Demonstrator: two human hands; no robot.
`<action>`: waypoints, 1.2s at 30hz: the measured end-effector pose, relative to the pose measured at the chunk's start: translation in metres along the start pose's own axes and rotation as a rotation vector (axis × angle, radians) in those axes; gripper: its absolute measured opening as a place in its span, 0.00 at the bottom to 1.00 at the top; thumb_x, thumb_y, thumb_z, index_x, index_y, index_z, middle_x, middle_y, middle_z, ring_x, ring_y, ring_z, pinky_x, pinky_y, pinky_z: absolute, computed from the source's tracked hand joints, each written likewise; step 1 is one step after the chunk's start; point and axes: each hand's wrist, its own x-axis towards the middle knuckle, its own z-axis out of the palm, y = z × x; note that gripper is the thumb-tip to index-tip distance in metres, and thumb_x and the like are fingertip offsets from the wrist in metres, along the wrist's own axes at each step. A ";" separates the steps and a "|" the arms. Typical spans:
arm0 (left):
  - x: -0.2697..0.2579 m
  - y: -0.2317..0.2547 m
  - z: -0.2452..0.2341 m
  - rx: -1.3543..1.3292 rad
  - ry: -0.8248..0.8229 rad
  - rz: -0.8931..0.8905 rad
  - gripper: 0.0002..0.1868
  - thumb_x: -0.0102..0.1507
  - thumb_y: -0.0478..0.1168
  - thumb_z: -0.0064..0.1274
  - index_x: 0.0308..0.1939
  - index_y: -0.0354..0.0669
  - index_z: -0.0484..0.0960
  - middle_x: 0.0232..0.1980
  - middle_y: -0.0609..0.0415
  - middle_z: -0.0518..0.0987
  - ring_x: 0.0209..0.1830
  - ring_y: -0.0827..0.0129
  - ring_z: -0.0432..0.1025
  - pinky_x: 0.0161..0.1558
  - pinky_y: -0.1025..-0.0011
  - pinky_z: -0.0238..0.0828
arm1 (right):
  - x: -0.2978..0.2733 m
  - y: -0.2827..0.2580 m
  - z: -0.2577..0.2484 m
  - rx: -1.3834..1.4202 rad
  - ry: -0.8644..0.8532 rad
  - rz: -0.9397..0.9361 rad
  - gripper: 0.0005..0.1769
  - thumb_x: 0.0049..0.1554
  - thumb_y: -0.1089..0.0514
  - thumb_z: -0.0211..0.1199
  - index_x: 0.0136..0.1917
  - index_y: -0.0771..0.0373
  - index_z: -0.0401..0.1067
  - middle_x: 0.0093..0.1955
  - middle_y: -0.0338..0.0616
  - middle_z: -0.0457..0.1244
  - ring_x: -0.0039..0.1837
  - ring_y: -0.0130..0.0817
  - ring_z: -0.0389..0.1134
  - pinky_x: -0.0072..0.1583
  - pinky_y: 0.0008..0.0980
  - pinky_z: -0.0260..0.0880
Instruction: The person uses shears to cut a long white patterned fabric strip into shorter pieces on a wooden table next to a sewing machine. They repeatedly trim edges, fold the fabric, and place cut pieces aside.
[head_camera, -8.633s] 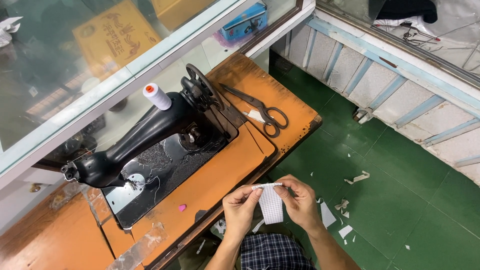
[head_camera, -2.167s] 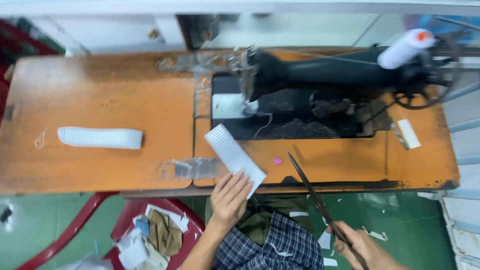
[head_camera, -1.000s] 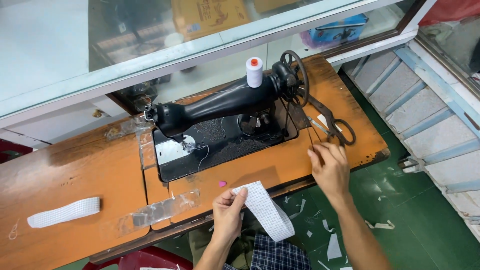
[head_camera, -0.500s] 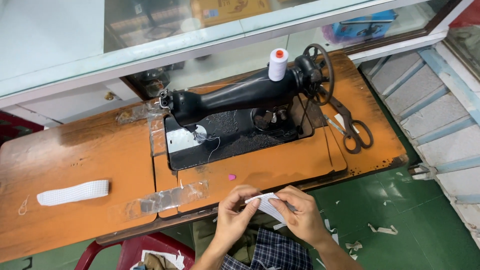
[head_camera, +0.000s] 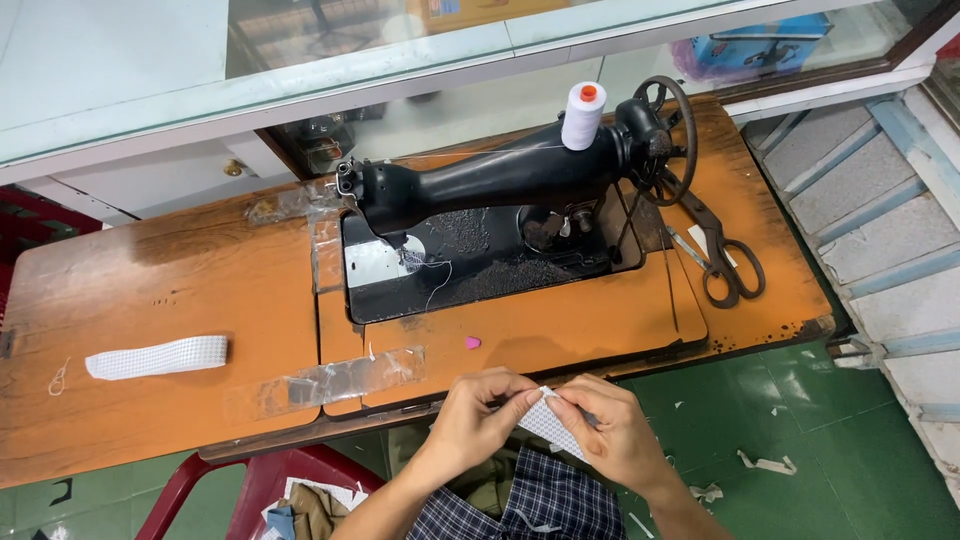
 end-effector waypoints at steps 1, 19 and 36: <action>0.002 0.002 -0.003 -0.034 -0.036 -0.093 0.11 0.67 0.44 0.56 0.44 0.43 0.88 0.37 0.55 0.86 0.35 0.71 0.78 0.35 0.73 0.74 | 0.002 0.001 0.000 -0.012 0.002 -0.014 0.10 0.61 0.59 0.60 0.44 0.68 0.78 0.37 0.43 0.69 0.39 0.31 0.68 0.38 0.29 0.67; -0.033 -0.011 -0.070 0.041 -0.042 -0.290 0.10 0.65 0.38 0.57 0.45 0.42 0.91 0.37 0.56 0.87 0.29 0.76 0.74 0.25 0.80 0.66 | 0.040 0.052 0.006 -0.118 0.010 0.013 0.10 0.61 0.61 0.60 0.51 0.67 0.79 0.47 0.46 0.72 0.51 0.37 0.73 0.52 0.31 0.78; -0.061 -0.041 -0.089 -0.021 0.221 -0.417 0.06 0.59 0.37 0.65 0.38 0.39 0.93 0.19 0.50 0.80 0.21 0.74 0.69 0.26 0.75 0.66 | 0.070 0.054 0.090 -0.292 0.076 -0.183 0.05 0.59 0.52 0.68 0.43 0.53 0.80 0.44 0.34 0.63 0.51 0.39 0.66 0.55 0.35 0.68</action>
